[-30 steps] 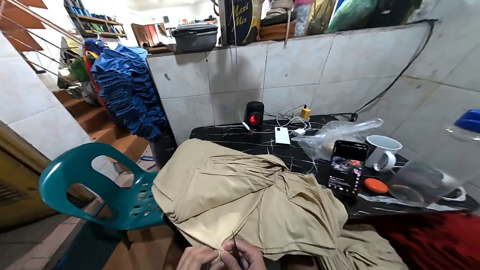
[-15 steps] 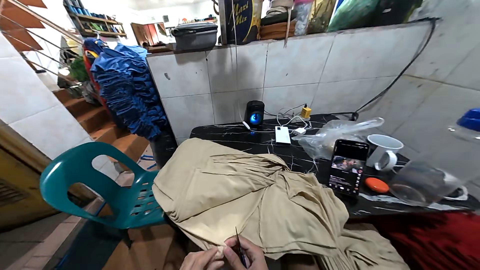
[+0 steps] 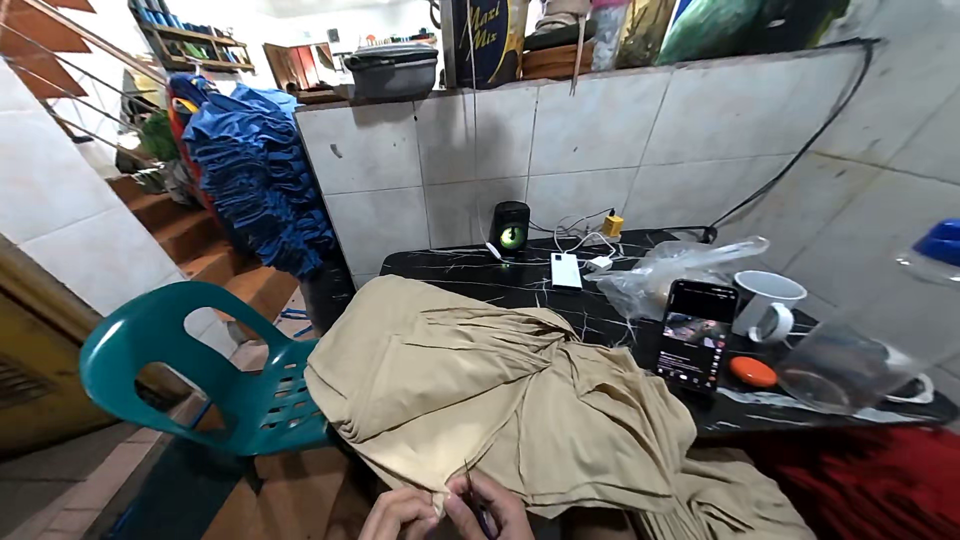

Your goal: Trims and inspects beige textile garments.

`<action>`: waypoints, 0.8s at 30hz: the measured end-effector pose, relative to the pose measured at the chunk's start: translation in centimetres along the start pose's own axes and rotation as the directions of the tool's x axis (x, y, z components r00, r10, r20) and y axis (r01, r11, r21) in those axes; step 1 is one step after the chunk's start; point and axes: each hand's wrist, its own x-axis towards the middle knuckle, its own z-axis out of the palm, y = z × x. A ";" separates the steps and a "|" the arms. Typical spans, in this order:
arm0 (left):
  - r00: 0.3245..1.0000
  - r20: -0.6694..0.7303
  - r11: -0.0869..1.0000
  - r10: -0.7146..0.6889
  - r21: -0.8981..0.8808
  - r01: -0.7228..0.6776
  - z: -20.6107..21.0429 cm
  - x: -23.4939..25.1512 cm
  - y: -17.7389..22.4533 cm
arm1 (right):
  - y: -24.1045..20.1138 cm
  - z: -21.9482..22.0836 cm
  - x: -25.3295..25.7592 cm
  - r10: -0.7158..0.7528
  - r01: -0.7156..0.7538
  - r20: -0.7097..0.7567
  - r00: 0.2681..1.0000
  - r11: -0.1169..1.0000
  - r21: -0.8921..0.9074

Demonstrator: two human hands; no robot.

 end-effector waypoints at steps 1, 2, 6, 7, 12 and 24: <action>1.000 0.005 1.000 0.002 -0.009 -0.002 0.1 0.0 0.0 | 0.0 0.0 0.0 0.000 0.000 0.000 1.000 1.000 -0.019; 1.000 0.009 1.000 0.005 -0.018 -0.004 0.1 0.0 0.0 | 0.0 0.0 -0.1 0.003 -0.003 -0.006 1.000 0.999 -0.043; 0.999 0.016 0.999 0.028 -0.027 -0.027 -0.1 0.0 -0.2 | 0.2 -0.2 0.0 -0.058 0.049 -0.038 0.998 0.975 -0.218; 0.999 0.016 0.999 0.032 -0.028 -0.032 -0.2 0.0 -0.3 | 0.2 -0.3 0.0 -0.097 0.083 -0.039 0.995 0.960 -0.268; 0.999 -0.023 1.000 0.025 -0.014 -0.025 -0.8 -0.1 -1.3 | -0.6 -1.2 -0.2 -0.234 0.206 0.020 0.972 0.808 -0.552; 0.999 0.001 0.998 0.039 0.039 -0.039 -0.5 -0.5 -0.3 | -0.7 -0.4 -0.7 -0.334 0.341 0.163 0.928 0.593 -0.729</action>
